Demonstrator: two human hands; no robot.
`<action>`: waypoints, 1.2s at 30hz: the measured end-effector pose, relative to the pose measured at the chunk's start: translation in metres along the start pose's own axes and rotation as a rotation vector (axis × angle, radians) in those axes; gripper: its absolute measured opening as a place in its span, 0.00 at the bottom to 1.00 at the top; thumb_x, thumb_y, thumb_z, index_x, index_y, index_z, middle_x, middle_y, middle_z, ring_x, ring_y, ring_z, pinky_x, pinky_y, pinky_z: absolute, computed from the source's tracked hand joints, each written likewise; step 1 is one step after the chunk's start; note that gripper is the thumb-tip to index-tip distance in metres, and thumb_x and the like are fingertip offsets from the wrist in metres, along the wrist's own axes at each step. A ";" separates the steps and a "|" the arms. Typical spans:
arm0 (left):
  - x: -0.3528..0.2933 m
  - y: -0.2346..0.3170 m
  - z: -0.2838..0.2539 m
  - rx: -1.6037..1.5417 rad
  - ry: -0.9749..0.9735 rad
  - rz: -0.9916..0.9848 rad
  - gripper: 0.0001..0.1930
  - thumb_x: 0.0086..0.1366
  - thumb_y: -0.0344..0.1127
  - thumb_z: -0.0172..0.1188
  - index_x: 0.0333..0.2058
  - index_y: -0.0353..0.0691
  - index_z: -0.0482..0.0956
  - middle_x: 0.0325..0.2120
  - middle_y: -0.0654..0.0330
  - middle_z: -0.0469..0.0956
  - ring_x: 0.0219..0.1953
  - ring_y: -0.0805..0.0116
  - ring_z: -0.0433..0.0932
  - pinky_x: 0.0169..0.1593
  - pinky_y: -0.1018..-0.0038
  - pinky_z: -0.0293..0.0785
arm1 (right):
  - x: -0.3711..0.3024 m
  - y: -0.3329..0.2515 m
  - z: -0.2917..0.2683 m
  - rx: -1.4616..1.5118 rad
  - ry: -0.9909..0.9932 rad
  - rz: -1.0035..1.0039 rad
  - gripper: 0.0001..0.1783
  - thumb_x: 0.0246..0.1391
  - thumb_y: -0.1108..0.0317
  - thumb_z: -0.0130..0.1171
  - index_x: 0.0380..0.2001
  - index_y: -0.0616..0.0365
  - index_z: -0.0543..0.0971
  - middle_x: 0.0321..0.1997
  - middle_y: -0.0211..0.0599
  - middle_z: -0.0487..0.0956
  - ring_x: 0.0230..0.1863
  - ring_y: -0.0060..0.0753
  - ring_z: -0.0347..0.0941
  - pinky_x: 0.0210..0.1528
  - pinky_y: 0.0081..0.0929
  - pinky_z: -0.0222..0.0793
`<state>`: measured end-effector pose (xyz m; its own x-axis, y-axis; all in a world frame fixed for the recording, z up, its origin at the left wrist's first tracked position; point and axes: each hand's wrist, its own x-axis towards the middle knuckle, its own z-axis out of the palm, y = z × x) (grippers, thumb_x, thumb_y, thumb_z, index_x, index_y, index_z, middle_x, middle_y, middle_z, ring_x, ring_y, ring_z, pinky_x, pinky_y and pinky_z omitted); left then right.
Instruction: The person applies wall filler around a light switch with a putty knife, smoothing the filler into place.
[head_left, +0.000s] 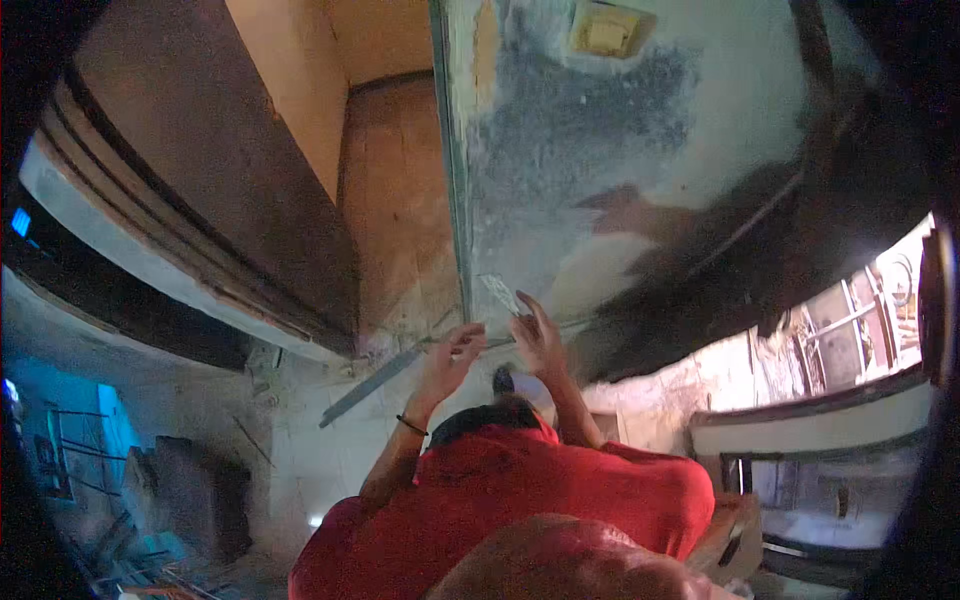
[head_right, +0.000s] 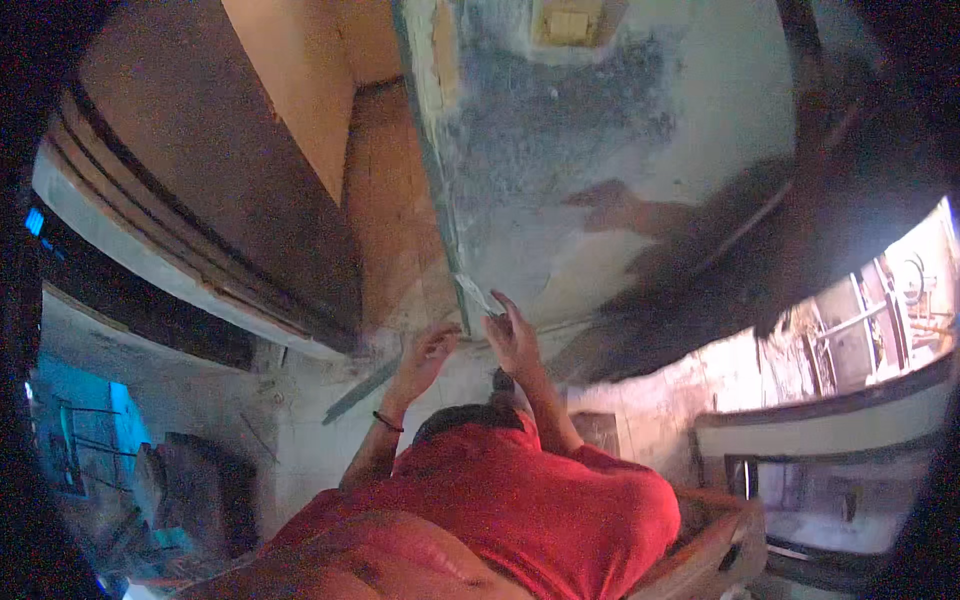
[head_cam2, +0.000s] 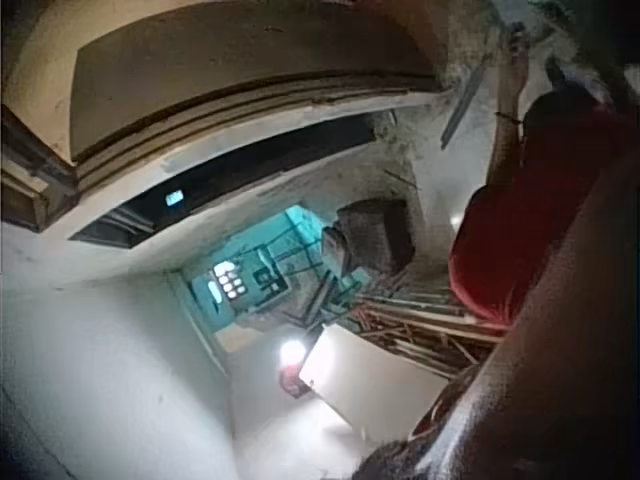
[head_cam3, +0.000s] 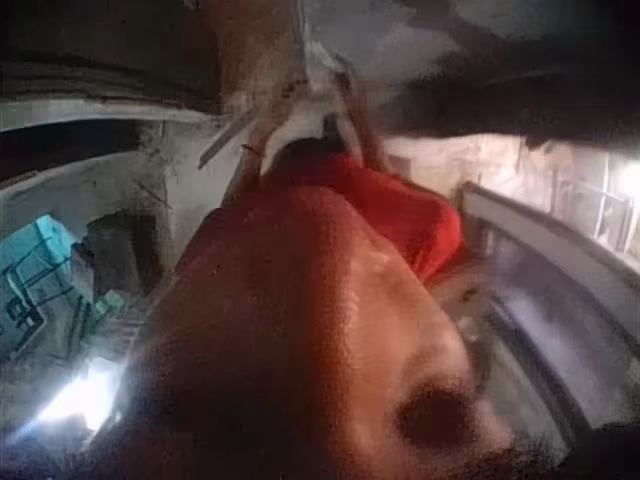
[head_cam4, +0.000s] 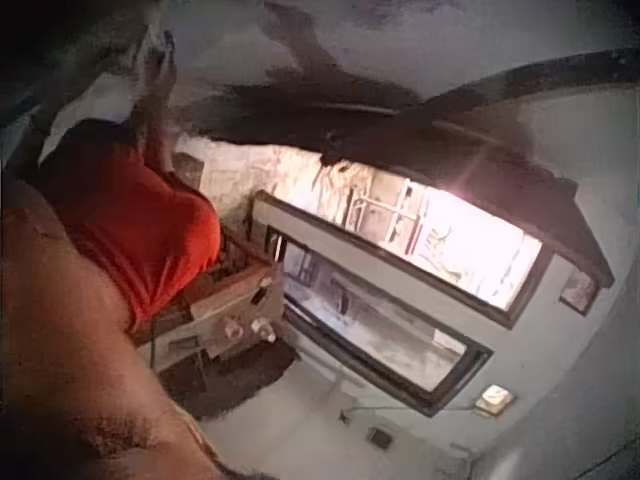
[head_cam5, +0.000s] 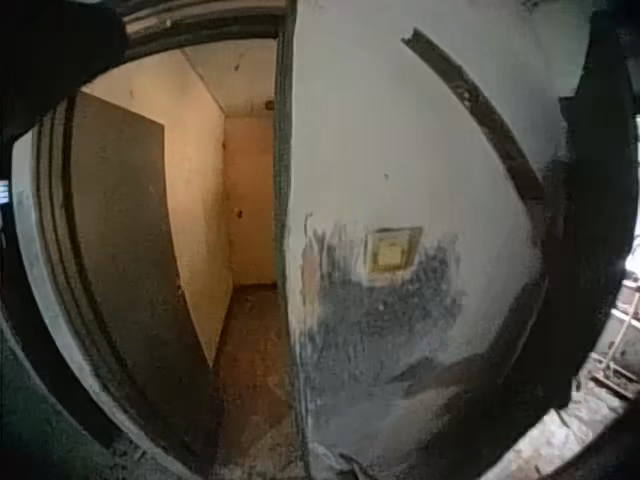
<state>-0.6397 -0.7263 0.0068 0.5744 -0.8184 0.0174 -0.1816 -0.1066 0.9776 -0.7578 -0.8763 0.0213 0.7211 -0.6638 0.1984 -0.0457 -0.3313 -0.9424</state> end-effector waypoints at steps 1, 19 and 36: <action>0.025 -0.004 0.005 -0.063 -0.051 -0.035 0.16 0.63 0.42 0.55 0.46 0.41 0.74 0.40 0.59 0.78 0.41 0.65 0.76 0.44 0.70 0.71 | 0.022 -0.001 -0.011 -0.010 -0.008 -0.017 0.25 0.55 0.66 0.54 0.56 0.59 0.63 0.20 0.32 0.70 0.22 0.20 0.63 0.27 0.21 0.62; 0.239 0.122 -0.035 -0.073 0.269 0.527 0.18 0.68 0.40 0.47 0.29 0.29 0.77 0.17 0.57 0.72 0.21 0.72 0.68 0.26 0.76 0.63 | 0.186 -0.097 -0.012 -0.309 0.177 -0.624 0.18 0.52 0.75 0.55 0.48 0.52 0.76 0.33 0.44 0.75 0.31 0.44 0.74 0.31 0.31 0.70; 0.246 0.117 -0.050 -0.505 0.010 0.289 0.15 0.68 0.41 0.50 0.31 0.35 0.78 0.24 0.71 0.75 0.25 0.83 0.69 0.28 0.82 0.66 | 0.202 -0.062 0.012 0.268 0.168 -0.075 0.15 0.54 0.62 0.57 0.38 0.65 0.74 0.30 0.37 0.77 0.31 0.23 0.72 0.34 0.25 0.67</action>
<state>-0.4796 -0.9122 0.1356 0.5662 -0.7684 0.2983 0.0697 0.4052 0.9116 -0.6007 -0.9820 0.1166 0.5901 -0.7533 0.2905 0.2033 -0.2096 -0.9564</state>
